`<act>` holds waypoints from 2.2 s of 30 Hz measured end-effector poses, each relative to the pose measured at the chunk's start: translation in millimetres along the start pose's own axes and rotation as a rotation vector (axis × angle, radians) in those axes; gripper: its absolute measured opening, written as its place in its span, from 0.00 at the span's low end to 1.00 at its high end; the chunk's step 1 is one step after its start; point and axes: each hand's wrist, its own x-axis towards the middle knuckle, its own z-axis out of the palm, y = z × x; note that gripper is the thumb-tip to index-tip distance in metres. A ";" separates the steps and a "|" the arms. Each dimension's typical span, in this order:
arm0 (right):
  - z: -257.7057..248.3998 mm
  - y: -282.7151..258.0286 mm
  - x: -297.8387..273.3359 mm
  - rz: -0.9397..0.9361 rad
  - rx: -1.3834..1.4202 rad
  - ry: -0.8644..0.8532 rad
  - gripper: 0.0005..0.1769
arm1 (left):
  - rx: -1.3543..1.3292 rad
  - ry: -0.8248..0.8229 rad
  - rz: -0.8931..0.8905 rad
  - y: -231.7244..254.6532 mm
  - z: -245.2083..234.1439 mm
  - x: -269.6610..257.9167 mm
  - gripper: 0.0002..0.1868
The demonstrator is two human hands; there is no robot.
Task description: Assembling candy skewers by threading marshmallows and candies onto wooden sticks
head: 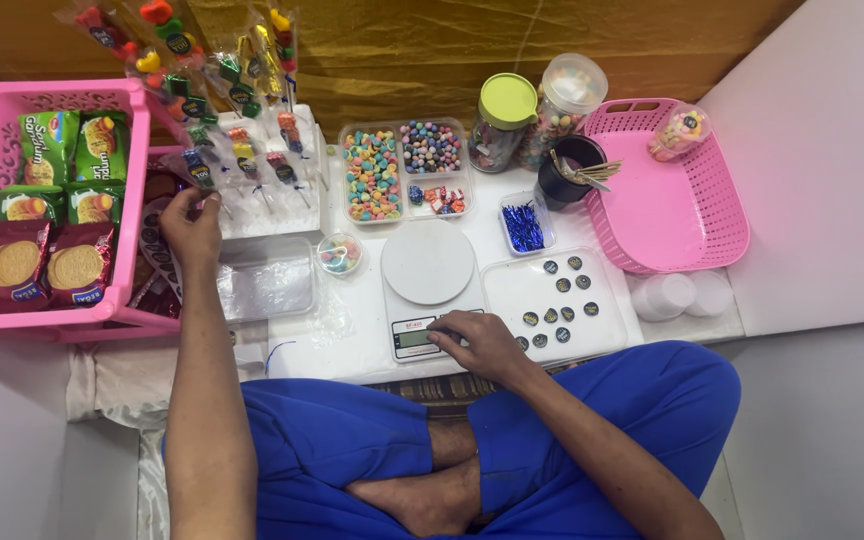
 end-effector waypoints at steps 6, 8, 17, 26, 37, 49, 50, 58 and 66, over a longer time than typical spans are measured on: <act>-1.3 -2.0 -0.2 -0.001 -0.008 0.007 0.11 | -0.028 -0.022 -0.012 16.0 -2.9 -0.7 0.10; -1.8 -0.5 0.3 -0.002 -0.012 0.011 0.11 | -0.026 -0.022 -0.002 10.9 0.8 1.6 0.10; 0.3 0.2 -1.8 -0.010 -0.019 0.007 0.11 | -0.021 -0.008 0.049 55.1 -17.8 -28.1 0.13; 0.5 -4.2 0.1 -0.014 -0.023 0.011 0.10 | -0.003 0.005 0.024 147.3 -61.7 -129.7 0.15; 0.7 1.1 -3.8 -0.039 -0.049 0.045 0.10 | -0.039 -0.059 -0.102 169.9 -50.8 -189.3 0.09; -4.1 6.1 -6.0 0.015 -0.049 0.079 0.10 | -0.032 -0.198 0.005 175.1 -24.3 -232.8 0.10; -6.8 4.6 -5.7 0.017 -0.052 0.091 0.10 | -0.042 -0.217 0.030 176.3 -21.2 -237.4 0.06; -31.7 8.9 -8.8 0.019 -0.084 0.199 0.12 | -0.019 -0.312 0.091 184.4 -7.5 -257.7 0.05; -37.9 -5.8 -21.8 -0.042 0.005 0.464 0.21 | -0.163 -0.240 -0.086 179.0 -2.1 -262.8 0.10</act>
